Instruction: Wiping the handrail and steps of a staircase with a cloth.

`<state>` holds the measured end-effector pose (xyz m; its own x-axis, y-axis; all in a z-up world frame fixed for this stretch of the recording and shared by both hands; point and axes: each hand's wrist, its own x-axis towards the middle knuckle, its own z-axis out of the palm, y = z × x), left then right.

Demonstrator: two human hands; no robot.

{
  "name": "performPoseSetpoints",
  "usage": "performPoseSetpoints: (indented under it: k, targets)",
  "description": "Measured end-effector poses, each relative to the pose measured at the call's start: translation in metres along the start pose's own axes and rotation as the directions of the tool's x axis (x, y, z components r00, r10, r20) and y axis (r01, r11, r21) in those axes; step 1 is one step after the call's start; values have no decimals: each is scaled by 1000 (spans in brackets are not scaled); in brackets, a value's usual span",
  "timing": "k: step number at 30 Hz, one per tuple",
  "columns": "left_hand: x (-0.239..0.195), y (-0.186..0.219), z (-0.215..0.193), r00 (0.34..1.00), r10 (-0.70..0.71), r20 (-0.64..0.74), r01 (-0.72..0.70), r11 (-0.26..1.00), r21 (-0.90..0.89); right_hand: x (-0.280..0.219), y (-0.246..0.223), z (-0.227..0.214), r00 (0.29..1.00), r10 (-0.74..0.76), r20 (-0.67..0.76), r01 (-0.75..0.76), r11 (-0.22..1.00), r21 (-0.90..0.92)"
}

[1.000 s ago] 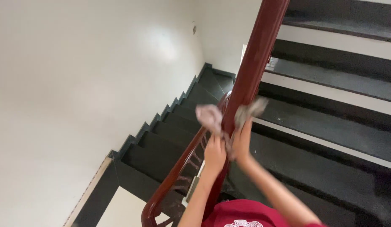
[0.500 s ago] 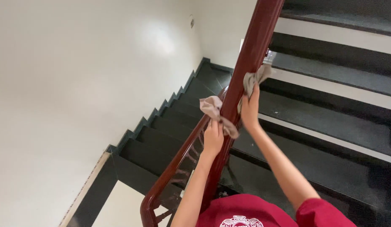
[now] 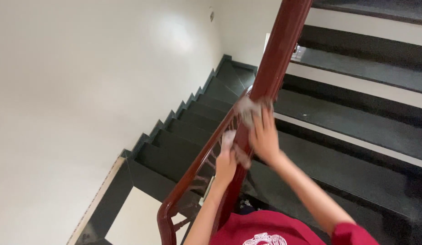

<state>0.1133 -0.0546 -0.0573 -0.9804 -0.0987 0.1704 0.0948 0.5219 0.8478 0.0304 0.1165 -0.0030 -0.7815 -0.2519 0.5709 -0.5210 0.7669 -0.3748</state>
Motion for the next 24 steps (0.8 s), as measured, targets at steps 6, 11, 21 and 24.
performPoseSetpoints:
  k: [6, 11, 21, 24]
  targets:
    - [7, 13, 11, 999, -17, -43, 16, 1000, -18, 60, -60, -39, 957, -52, 287, 122, 965, -232]
    - [-99, -44, -13, 996, -41, -85, 46, 997, 63, -69, -95, -2, 883, -352, 311, 400, 911, -104]
    - [-25, -25, 14, 988, -145, -49, 145, 989, -1, 66, -41, -20, 917, -349, 194, 399, 809, -432]
    - [-35, -19, 16, 987, -107, -120, 108, 994, -4, 51, -56, 1, 922, -153, 355, 313, 834, -455]
